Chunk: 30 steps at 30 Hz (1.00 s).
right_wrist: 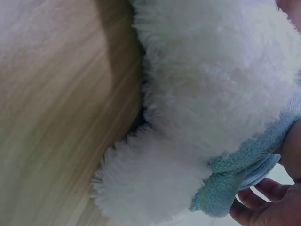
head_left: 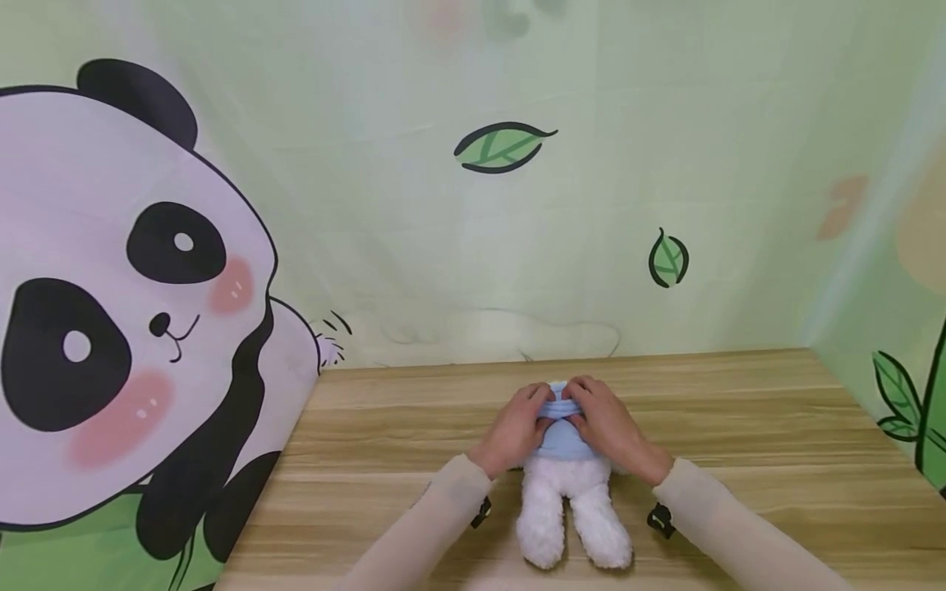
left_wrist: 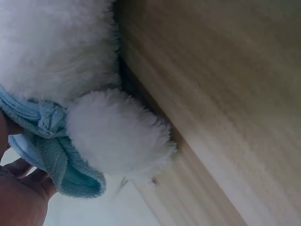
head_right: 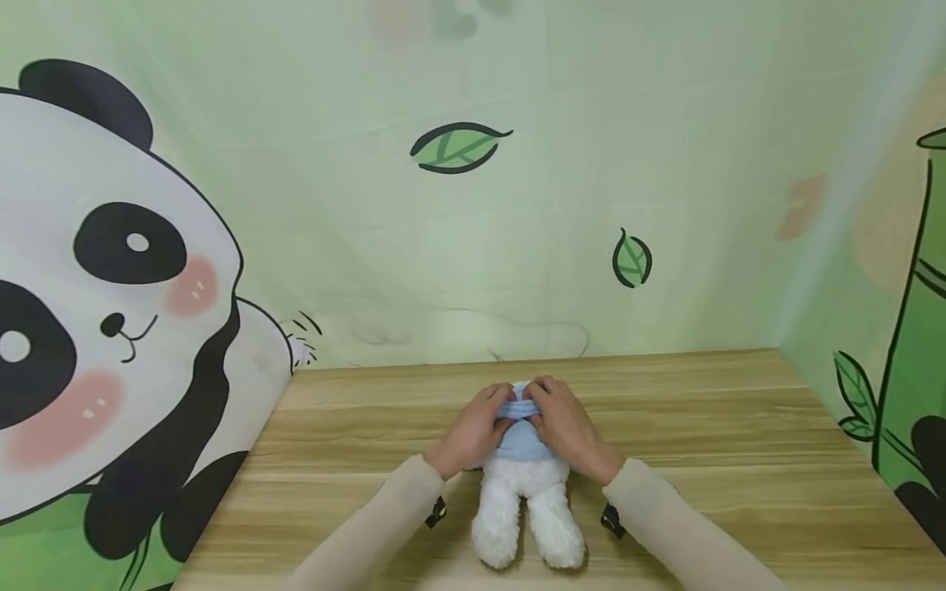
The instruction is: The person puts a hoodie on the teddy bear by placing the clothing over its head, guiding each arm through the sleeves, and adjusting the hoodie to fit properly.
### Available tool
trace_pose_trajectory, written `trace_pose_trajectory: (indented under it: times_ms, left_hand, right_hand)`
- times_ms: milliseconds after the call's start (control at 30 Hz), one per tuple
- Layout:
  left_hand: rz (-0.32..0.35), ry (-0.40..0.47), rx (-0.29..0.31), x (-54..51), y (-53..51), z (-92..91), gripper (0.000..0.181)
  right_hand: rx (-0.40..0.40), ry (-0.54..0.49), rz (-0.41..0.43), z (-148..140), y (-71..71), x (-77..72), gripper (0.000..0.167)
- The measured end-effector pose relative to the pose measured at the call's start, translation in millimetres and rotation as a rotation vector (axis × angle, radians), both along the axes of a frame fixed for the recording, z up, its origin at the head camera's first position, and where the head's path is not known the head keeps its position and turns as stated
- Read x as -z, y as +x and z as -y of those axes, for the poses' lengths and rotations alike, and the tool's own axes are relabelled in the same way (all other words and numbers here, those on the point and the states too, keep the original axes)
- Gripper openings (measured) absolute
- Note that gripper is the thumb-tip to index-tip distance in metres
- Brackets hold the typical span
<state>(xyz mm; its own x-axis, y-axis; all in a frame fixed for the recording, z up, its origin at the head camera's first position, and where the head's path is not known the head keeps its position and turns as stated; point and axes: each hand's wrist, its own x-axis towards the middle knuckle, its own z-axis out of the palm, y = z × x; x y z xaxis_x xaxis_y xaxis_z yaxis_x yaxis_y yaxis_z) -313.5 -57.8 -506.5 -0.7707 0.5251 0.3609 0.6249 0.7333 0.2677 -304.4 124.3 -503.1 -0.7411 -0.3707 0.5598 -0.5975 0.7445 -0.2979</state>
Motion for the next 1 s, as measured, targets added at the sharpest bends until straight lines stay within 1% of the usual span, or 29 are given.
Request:
trace_pose_trajectory:
  times_ms: [67,133,300,400,500,600,800,1000]
  left_hand:
    - [0.003,0.001,0.007,0.3,-0.4,-0.6,0.017]
    - [0.0,0.004,0.002,0.0,0.0,-1.2,0.018]
    - [-0.004,-0.001,-0.023,-2.4,2.1,-2.2,0.033]
    - [0.006,0.005,-0.027,-2.6,2.0,-1.6,0.038]
    - [0.019,0.018,-0.024,-2.1,1.6,-1.0,0.036]
    - [0.016,0.038,-0.019,-1.3,1.6,0.0,0.035]
    - [-0.012,0.069,-0.011,1.5,2.2,0.8,0.03]
    - [-0.05,0.095,-0.008,4.8,3.5,0.3,0.026]
  right_hand:
    - [0.001,-0.001,0.005,0.0,0.2,0.1,0.027]
    - [0.005,-0.002,0.008,-0.2,0.4,0.3,0.028]
    - [0.013,-0.005,0.02,-1.0,0.4,1.3,0.033]
    - [0.01,0.001,0.02,-1.3,0.3,1.6,0.035]
    - [0.002,0.004,0.015,-1.8,0.2,1.6,0.034]
    - [-0.009,0.005,0.005,-2.4,0.1,1.8,0.033]
    - [-0.028,0.0,-0.011,-2.5,0.0,2.5,0.033]
    - [-0.029,0.002,0.012,-1.2,1.7,1.6,0.032]
